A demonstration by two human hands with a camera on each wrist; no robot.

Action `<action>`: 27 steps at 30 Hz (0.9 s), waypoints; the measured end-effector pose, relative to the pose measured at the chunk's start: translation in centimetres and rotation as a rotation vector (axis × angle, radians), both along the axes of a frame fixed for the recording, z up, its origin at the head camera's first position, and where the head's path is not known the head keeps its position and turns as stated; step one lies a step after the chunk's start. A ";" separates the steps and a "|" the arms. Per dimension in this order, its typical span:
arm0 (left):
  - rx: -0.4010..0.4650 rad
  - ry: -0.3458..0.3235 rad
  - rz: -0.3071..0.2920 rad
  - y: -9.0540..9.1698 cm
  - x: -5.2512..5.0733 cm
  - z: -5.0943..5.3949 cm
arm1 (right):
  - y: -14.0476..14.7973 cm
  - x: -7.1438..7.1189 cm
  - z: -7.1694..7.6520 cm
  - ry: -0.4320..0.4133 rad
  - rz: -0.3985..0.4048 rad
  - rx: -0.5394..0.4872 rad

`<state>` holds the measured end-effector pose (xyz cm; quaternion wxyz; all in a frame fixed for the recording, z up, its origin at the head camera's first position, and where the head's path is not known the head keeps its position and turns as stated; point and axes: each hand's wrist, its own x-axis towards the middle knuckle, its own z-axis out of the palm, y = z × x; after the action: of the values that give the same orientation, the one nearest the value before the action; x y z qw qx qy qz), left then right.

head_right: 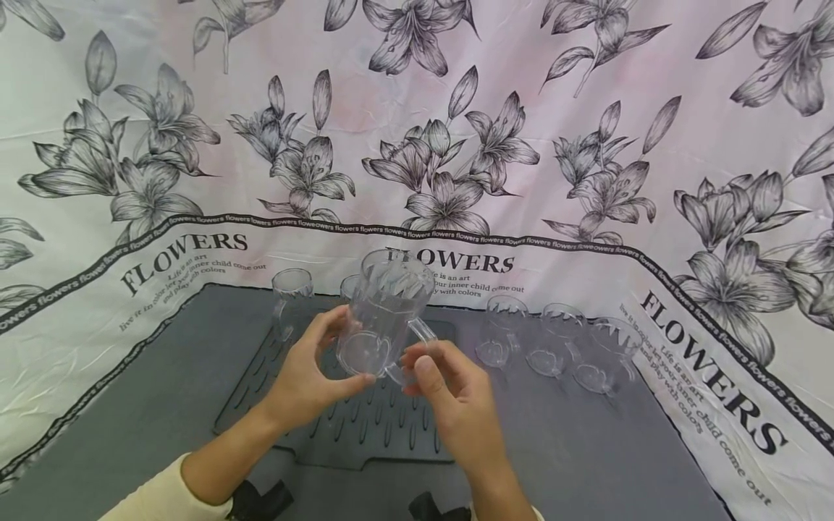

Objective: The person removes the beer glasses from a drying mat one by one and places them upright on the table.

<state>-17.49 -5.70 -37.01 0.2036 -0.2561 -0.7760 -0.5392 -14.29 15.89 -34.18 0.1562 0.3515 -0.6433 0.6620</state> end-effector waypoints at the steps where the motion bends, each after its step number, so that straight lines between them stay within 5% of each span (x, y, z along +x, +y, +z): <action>1: -0.005 0.014 0.001 0.0 0.0 -0.1 | -0.1 0.0 0.0 0.008 0.012 -0.010; 9: -0.026 -0.022 0.004 -0.2 -0.1 -1.1 | -0.9 0.3 -0.2 -0.073 0.166 -0.104; 16: -0.048 -0.068 -0.012 -0.8 0.0 -1.6 | -1.2 0.5 -0.2 -0.098 0.166 -0.074; 27: -0.045 -0.152 0.004 -2.6 0.0 -2.1 | -0.4 1.3 1.0 -0.116 0.041 0.013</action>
<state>-17.53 -8.35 -39.12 0.1393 -0.2176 -0.8016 -0.5391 -13.01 15.49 -33.17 0.1028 0.3265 -0.6483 0.6801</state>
